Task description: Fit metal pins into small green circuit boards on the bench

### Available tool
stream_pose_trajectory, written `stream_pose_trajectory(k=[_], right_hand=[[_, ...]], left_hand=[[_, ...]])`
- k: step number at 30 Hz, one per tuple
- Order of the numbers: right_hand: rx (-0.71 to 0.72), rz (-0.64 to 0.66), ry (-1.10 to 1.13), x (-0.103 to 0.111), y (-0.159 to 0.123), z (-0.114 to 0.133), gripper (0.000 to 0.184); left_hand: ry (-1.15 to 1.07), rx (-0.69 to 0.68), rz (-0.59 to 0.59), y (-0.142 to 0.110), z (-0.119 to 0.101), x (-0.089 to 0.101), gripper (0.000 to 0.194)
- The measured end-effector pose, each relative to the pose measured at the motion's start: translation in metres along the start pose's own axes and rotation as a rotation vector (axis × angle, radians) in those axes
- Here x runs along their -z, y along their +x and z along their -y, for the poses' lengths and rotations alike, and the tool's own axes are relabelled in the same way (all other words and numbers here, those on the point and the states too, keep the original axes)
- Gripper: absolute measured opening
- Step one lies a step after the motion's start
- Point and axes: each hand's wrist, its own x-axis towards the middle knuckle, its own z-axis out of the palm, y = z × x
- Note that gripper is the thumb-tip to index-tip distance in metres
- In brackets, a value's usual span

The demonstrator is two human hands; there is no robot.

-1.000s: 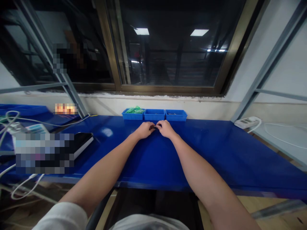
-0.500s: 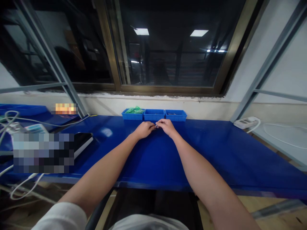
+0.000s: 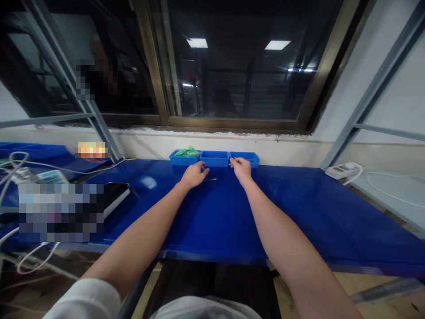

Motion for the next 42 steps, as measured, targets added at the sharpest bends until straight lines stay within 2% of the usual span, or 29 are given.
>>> stream_pose_trajectory(k=[2, 5, 7, 9, 11, 14, 17, 22, 26, 30, 35, 42], right_hand=[[-0.006, -0.039, 0.101, 0.005, 0.006, 0.001, 0.035], [-0.111, 0.109, 0.163, 0.015, 0.009, 0.0, 0.062], [-0.194, 0.179, 0.103, 0.02, 0.008, -0.004, 0.071], [-0.238, 0.161, 0.01, 0.023, 0.007, -0.008, 0.065], [-0.235, 0.144, -0.075, 0.023, 0.005, -0.011, 0.052], [-0.185, 0.216, -0.179, 0.019, 0.003, -0.013, 0.036], [-0.083, 0.317, -0.305, 0.012, -0.003, -0.014, 0.03], [0.173, 0.415, -0.555, -0.001, -0.017, -0.01, 0.024], [0.31, 0.471, -0.604, -0.011, -0.026, -0.004, 0.025], [0.417, 0.558, -0.654, -0.017, -0.03, 0.0, 0.024], [0.477, 0.611, -0.761, -0.02, -0.031, 0.001, 0.022], [0.441, 0.646, -0.734, -0.021, -0.03, -0.001, 0.019]], left_hand=[[-0.008, 0.006, 0.01, 0.0, -0.001, -0.001, 0.038], [-0.012, 0.029, 0.036, 0.0, 0.001, -0.001, 0.042], [0.0, 0.041, 0.065, 0.0, 0.003, 0.0, 0.042], [0.016, 0.025, 0.102, -0.001, 0.004, -0.001, 0.041], [0.029, -0.032, 0.149, -0.002, 0.003, -0.003, 0.04], [0.056, -0.135, 0.194, -0.004, 0.0, -0.008, 0.048], [0.111, -0.158, 0.19, -0.006, -0.004, -0.015, 0.057], [0.062, -0.198, 0.235, -0.004, -0.007, -0.019, 0.035], [0.046, -0.226, 0.231, -0.001, -0.009, -0.019, 0.023], [0.058, -0.185, 0.256, -0.001, -0.014, -0.018, 0.018], [0.152, -0.126, 0.332, -0.001, -0.02, -0.019, 0.022], [0.173, -0.134, 0.362, -0.002, -0.021, -0.021, 0.024]])
